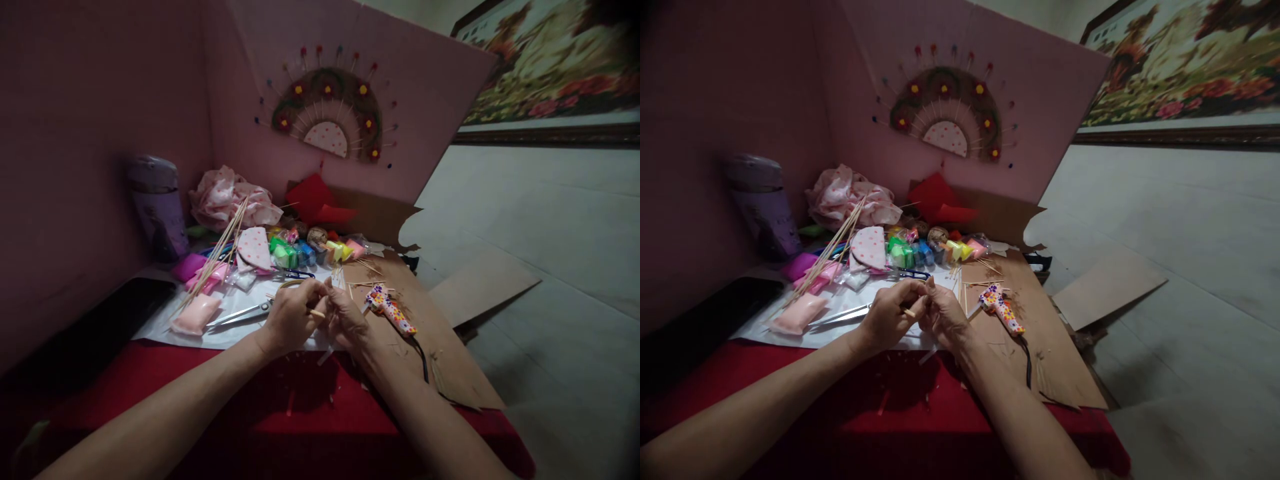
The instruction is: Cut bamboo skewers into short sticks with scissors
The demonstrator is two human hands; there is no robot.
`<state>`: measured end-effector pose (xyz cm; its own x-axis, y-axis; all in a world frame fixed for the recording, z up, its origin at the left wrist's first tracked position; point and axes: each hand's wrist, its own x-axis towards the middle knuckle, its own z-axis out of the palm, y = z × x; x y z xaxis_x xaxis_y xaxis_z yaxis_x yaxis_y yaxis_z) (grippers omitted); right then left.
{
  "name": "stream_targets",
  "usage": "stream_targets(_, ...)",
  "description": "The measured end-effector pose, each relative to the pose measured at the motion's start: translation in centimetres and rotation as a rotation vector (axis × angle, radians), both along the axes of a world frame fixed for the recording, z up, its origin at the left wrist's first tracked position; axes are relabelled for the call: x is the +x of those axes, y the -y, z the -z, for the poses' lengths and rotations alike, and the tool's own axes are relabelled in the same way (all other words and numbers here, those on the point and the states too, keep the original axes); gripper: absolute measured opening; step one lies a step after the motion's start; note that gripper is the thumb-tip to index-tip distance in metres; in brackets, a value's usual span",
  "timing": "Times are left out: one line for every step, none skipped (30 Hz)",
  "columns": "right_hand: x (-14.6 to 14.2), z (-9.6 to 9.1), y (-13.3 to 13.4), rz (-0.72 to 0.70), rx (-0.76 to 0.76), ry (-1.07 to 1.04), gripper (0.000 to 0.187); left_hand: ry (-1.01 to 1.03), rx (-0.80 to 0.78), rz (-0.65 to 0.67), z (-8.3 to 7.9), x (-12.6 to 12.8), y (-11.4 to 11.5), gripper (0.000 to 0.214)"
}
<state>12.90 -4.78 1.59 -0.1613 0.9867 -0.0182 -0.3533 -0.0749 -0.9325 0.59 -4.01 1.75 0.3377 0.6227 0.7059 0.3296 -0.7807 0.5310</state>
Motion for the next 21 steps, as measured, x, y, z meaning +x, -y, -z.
stream_targets(0.04,-0.07,0.06,-0.003,-0.004,-0.004,0.047,0.018,-0.013,0.001,0.01,-0.02,-0.01,0.006)
stream_targets(0.07,-0.13,0.12,-0.008,-0.01,-0.01,0.046,0.033,-0.028,0.001,0.01,-0.05,-0.05,0.007)
stream_targets(0.09,-0.19,0.18,-0.014,-0.014,-0.016,0.046,0.045,-0.04,-0.004,0.02,-0.09,-0.1,0.008)
stream_targets(0.1,-0.25,0.24,-0.019,-0.017,-0.02,0.046,0.052,-0.046,-0.013,0.01,-0.13,-0.15,0.01)
stream_targets(0.08,-0.3,0.29,-0.023,-0.019,-0.022,0.046,0.054,-0.045,-0.022,-0.01,-0.17,-0.2,0.011)
stream_targets(0.06,-0.34,0.32,-0.026,-0.02,-0.024,0.045,0.052,-0.04,-0.029,-0.04,-0.19,-0.24,0.011)
stream_targets(0.03,-0.38,0.35,-0.028,-0.02,-0.025,0.045,0.051,-0.033,-0.034,-0.09,-0.2,-0.25,0.012)
stream_targets(-0.01,-0.41,0.36,-0.028,-0.02,-0.026,0.045,0.05,-0.025,-0.036,-0.13,-0.19,-0.25,0.012)
stream_targets(-0.04,-0.44,0.36,-0.029,-0.02,-0.027,0.045,0.05,-0.019,-0.035,-0.19,-0.18,-0.24,0.011)
stream_targets(-0.07,-0.45,0.35,-0.029,-0.021,-0.028,0.046,0.051,-0.016,-0.034,-0.24,-0.17,-0.21,0.011)
stream_targets(-0.1,-0.46,0.33,-0.031,-0.021,-0.028,0.046,0.053,-0.014,-0.034,-0.28,-0.15,-0.18,0.011)
stream_targets(-0.12,-0.46,0.3,-0.033,-0.022,-0.027,0.046,0.057,-0.013,-0.036,-0.32,-0.13,-0.14,0.011)
stream_targets(-0.15,-0.44,0.27,-0.036,-0.023,-0.027,0.047,0.062,-0.012,-0.039,-0.36,-0.12,-0.11,0.011)
stream_targets(-0.17,-0.42,0.24,-0.037,-0.024,-0.027,0.048,0.066,-0.012,-0.042,-0.38,-0.11,-0.08,0.011)
stream_targets(-0.2,-0.38,0.2,-0.038,-0.026,-0.027,0.048,0.07,-0.012,-0.044,-0.4,-0.11,-0.06,0.011)
stream_targets(-0.23,-0.33,0.17,-0.037,-0.028,-0.027,0.048,0.072,-0.014,-0.044,-0.4,-0.11,-0.05,0.011)
stream_targets(-0.25,-0.27,0.13,-0.035,-0.029,-0.027,0.049,0.073,-0.016,-0.043,-0.39,-0.11,-0.05,0.011)
stream_targets(-0.27,-0.2,0.1,-0.032,-0.03,-0.029,0.049,0.075,-0.02,-0.042,-0.37,-0.12,-0.06,0.011)
stream_targets(-0.27,-0.14,0.07,-0.029,-0.03,-0.03,0.049,0.076,-0.028,-0.04,-0.33,-0.13,-0.09,0.011)
stream_targets(-0.26,-0.08,0.04,-0.026,-0.029,-0.033,0.049,0.076,-0.038,-0.037,-0.27,-0.14,-0.13,0.011)
stream_targets(-0.23,-0.03,0.01,-0.024,-0.027,-0.035,0.049,0.075,-0.05,-0.033,-0.21,-0.16,-0.18,0.011)
